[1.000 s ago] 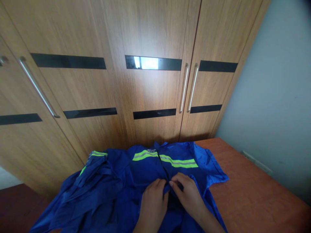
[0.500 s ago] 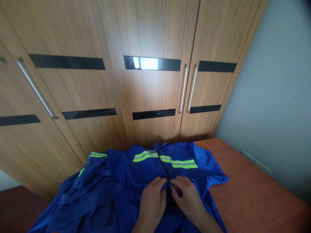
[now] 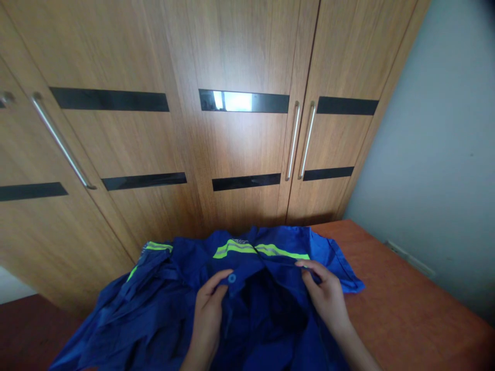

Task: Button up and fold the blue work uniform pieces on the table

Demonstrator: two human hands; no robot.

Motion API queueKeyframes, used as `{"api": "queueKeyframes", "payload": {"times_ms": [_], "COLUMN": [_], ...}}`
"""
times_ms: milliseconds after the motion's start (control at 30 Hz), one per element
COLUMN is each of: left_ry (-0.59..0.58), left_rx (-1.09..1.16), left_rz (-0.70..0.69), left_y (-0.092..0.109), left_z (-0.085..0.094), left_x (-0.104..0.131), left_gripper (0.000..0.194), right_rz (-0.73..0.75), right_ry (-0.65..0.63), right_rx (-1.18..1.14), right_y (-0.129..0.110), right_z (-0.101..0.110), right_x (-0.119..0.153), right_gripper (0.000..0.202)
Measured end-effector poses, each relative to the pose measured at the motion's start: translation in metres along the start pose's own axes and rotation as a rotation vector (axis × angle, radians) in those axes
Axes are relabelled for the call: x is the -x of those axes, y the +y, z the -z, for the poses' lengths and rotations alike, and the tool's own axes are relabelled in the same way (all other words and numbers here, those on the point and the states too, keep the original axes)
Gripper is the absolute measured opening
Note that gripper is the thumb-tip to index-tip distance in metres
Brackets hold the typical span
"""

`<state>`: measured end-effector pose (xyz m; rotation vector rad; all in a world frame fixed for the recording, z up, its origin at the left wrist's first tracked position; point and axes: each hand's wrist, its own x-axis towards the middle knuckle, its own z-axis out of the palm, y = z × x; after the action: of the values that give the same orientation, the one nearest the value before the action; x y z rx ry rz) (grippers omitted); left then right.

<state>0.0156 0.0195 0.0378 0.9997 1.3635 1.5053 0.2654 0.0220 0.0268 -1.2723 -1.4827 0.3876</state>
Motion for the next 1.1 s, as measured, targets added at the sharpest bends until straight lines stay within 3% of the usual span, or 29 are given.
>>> {"api": "queueKeyframes", "payload": {"times_ms": [67, 167, 267, 333, 433, 533, 667, 767, 900, 1100], "left_ry": [0.030, -0.088, -0.266, -0.333, -0.358, -0.305, -0.235, -0.304, -0.471, -0.497], "left_rx": [0.144, 0.072, -0.394, -0.794, -1.233, -1.409, -1.374, -1.243, -1.127, -1.123], "left_rz": [0.076, 0.024, -0.088, -0.141, -0.138, -0.215, -0.391, -0.464, -0.475, -0.455], "left_y": [0.005, 0.007, 0.002, -0.005, -0.012, -0.010, 0.006, 0.013, 0.003, -0.017], "left_z": [0.008, 0.017, 0.025, 0.028, 0.029, 0.025, 0.012, -0.003, -0.025, -0.040], "left_x": [-0.003, -0.004, -0.004, -0.003, 0.002, 0.010, 0.022, 0.033, 0.041, 0.037], "left_gripper": [0.020, 0.010, 0.020, 0.024, 0.026, 0.025, 0.040, 0.045, 0.036, 0.026], "right_rz": [0.008, 0.069, 0.087, 0.066, 0.079, 0.159, 0.220, 0.203, 0.211, 0.136], "right_ry": [0.046, 0.055, -0.006, -0.114, -0.269, -0.311, -0.424, -0.509, -0.551, -0.450], "right_rx": [-0.004, 0.034, 0.131, 0.247, 0.383, 0.389, 0.391, 0.474, 0.570, 0.469], "right_y": [-0.002, -0.003, 0.006, 0.015, 0.015, -0.005, -0.033, -0.033, -0.017, -0.016], "right_z": [0.009, 0.013, 0.010, 0.005, -0.004, -0.011, -0.023, -0.032, -0.043, -0.041], "right_x": [-0.005, -0.004, 0.003, 0.009, 0.018, 0.024, 0.029, 0.033, 0.035, 0.026], "right_gripper": [0.020, 0.018, 0.018, 0.021, 0.030, 0.044, 0.036, 0.020, 0.014, 0.018]}}
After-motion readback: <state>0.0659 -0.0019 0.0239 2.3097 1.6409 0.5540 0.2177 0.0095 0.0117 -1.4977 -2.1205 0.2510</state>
